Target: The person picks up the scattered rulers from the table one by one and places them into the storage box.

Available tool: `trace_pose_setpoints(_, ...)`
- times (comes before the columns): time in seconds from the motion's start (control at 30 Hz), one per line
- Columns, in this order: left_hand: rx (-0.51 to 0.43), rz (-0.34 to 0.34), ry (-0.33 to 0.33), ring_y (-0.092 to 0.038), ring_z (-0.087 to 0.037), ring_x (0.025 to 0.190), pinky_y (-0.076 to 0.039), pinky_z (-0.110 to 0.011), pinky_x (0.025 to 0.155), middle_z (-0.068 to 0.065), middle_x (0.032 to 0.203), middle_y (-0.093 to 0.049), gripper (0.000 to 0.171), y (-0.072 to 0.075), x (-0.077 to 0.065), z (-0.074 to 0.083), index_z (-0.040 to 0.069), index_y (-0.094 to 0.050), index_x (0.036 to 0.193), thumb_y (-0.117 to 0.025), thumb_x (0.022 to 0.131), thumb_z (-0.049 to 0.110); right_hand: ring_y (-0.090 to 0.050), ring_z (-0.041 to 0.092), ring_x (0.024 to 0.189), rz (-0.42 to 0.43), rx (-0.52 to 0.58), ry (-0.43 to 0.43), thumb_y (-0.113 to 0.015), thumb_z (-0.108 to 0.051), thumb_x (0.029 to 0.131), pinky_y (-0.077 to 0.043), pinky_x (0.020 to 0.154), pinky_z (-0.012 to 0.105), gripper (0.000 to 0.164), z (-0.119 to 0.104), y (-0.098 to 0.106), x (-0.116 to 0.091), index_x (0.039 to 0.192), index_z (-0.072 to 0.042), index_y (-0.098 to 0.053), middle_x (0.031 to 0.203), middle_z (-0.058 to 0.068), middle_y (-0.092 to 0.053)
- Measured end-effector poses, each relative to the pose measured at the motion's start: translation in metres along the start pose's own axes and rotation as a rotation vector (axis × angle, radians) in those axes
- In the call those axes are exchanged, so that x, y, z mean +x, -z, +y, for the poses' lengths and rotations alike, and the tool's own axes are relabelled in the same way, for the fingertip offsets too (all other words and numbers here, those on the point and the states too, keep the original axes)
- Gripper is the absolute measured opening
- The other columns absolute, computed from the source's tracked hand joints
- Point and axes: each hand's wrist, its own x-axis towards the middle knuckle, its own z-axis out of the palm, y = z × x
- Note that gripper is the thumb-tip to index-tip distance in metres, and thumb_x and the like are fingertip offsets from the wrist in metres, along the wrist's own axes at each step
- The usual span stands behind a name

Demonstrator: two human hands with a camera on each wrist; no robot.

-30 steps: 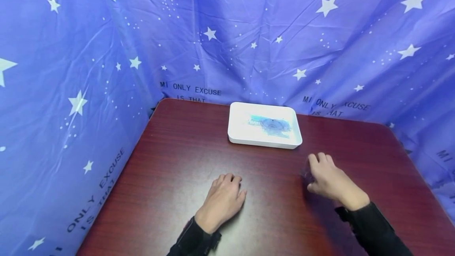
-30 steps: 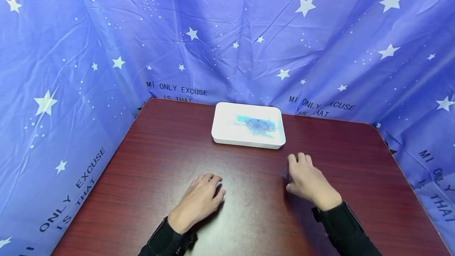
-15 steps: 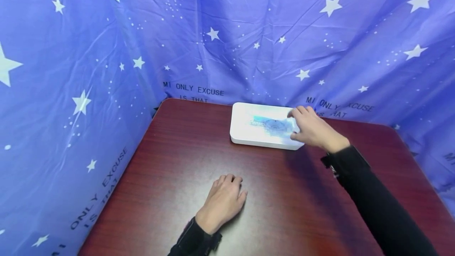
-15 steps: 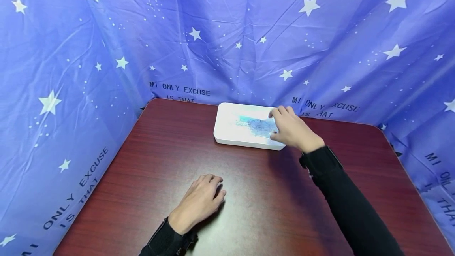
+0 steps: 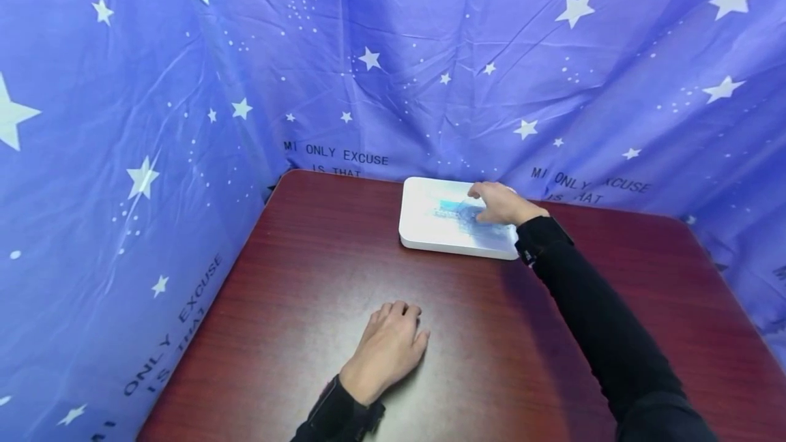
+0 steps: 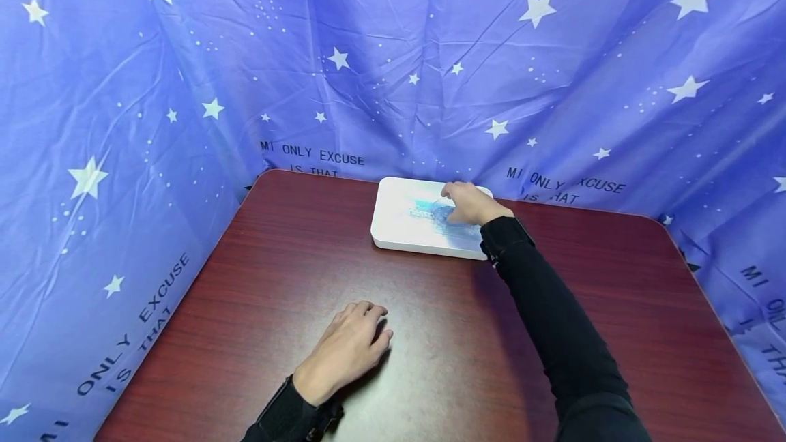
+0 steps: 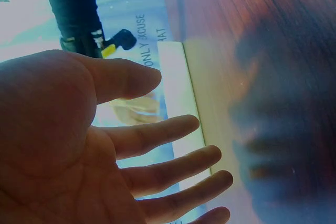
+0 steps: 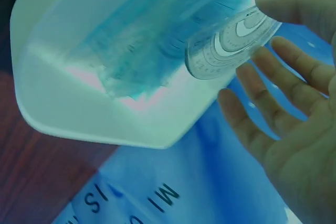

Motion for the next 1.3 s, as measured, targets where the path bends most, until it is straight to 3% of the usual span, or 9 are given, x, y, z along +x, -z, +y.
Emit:
trace_pose_setpoints(0.27,-0.002,-0.003,0.0,-0.065,-0.03,0.122,-0.052,-0.051,0.11,-0.013,0.132,-0.07,0.039,-0.001,-0.001,0.001,0.007,-0.071,0.134,-0.069,0.104,0.032,-0.063,0.047,0.13,-0.024,-0.019,0.038,-0.077,0.002,0.086,-0.049,0.115,0.057,0.046,0.006,-0.02,0.007,0.13,0.01,-0.068,0.132,0.028,-0.071)
trace_pose_setpoints(0.4,0.007,0.003,-0.009,-0.066,-0.03,0.121,-0.053,-0.051,0.109,-0.013,0.131,-0.071,0.039,-0.001,-0.001,0.001,0.007,-0.071,0.133,-0.069,0.104,0.033,-0.065,0.048,0.127,0.01,-0.044,0.068,-0.077,0.0,0.085,-0.049,0.113,0.062,0.043,0.008,-0.024,0.003,0.127,0.009,-0.071,0.129,0.027,-0.072)
trace_pose_setpoints(0.57,0.009,0.011,-0.017,-0.066,-0.03,0.122,-0.053,-0.051,0.109,-0.013,0.132,-0.07,0.04,-0.002,0.001,0.001,0.007,-0.071,0.133,-0.069,0.104,0.033,-0.058,0.05,0.136,0.038,-0.006,0.039,-0.075,-0.004,0.09,-0.043,0.118,0.064,0.048,0.003,-0.018,-0.009,0.135,0.011,-0.065,0.141,0.032,-0.065)
trace_pose_setpoints(0.73,-0.003,0.016,-0.019,-0.065,-0.03,0.123,-0.052,-0.051,0.11,-0.013,0.133,-0.07,0.04,-0.002,0.002,0.0,0.007,-0.071,0.134,-0.069,0.104,0.032,-0.05,0.052,0.143,0.111,0.021,0.024,-0.075,-0.01,0.097,-0.039,0.124,0.062,0.054,-0.008,-0.008,-0.039,0.143,0.013,-0.057,0.147,0.034,-0.059)
trace_pose_setpoints(0.97,-0.02,0.011,-0.013,-0.065,-0.031,0.124,-0.052,-0.051,0.109,-0.015,0.135,-0.07,0.041,-0.002,0.003,-0.003,0.006,-0.07,0.136,-0.068,0.105,0.032,-0.046,0.053,0.146,0.248,0.054,-0.022,-0.075,-0.017,0.1,-0.038,0.122,0.065,0.058,-0.035,-0.004,-0.105,0.149,0.007,-0.055,0.156,0.034,-0.05)
trace_pose_setpoints(1.3,-0.039,0.016,0.002,-0.063,-0.033,0.127,-0.051,-0.052,0.111,-0.017,0.138,-0.068,0.044,0.002,0.002,-0.007,0.004,-0.067,0.139,-0.068,0.104,0.031,-0.049,0.051,0.143,0.479,0.054,-0.037,-0.079,-0.016,0.096,-0.043,0.114,0.07,0.06,-0.077,-0.04,-0.171,0.149,0.002,-0.056,0.156,0.03,-0.051)
